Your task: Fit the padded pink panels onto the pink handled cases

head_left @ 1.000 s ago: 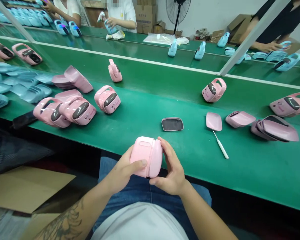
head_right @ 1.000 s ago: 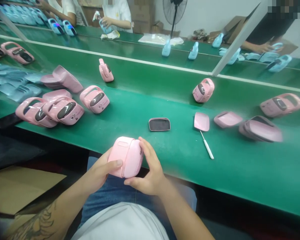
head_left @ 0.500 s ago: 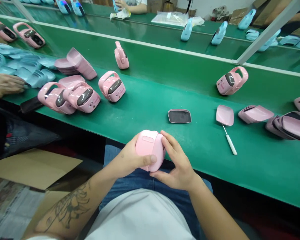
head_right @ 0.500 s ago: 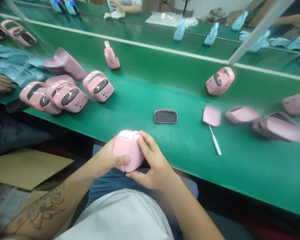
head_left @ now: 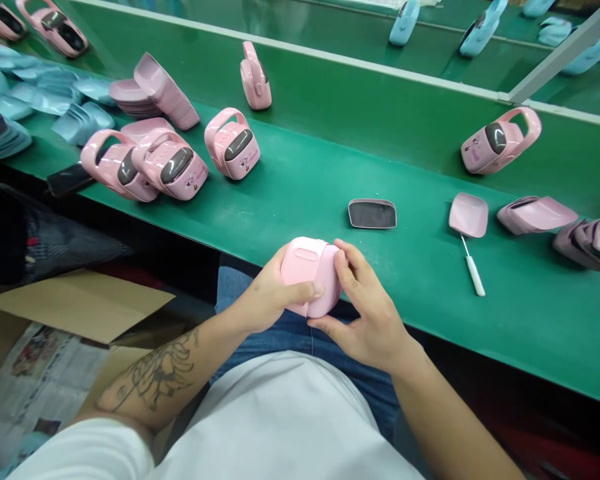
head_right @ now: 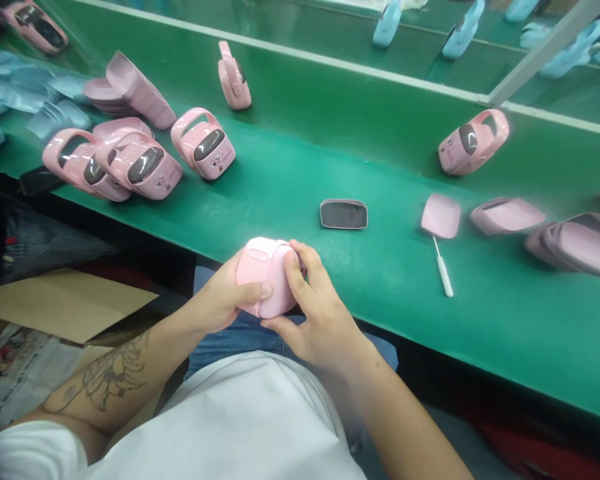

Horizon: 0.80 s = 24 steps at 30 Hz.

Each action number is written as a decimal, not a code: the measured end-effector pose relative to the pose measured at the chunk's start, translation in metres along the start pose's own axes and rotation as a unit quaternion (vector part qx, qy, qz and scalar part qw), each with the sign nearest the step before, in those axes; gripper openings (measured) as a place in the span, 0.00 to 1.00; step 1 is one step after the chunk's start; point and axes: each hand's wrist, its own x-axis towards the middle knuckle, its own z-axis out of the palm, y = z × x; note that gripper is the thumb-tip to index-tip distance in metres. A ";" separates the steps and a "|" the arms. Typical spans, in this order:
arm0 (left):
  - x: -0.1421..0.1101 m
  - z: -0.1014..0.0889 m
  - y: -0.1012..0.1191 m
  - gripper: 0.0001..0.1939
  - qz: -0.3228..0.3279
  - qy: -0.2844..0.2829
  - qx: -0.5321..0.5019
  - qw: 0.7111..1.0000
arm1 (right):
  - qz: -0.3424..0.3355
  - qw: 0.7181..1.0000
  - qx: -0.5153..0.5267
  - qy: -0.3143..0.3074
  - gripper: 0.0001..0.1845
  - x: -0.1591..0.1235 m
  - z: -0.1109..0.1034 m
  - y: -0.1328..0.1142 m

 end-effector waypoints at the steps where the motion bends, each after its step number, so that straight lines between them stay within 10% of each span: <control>1: 0.000 0.000 -0.001 0.40 -0.002 0.001 -0.003 1.000 | -0.003 1.000 0.003 0.000 0.60 0.000 0.000 0.001; 24: -0.016 0.004 0.001 0.47 0.005 0.011 0.066 0.998 | -0.091 0.995 -0.034 -0.004 0.60 -0.001 -0.006 -0.007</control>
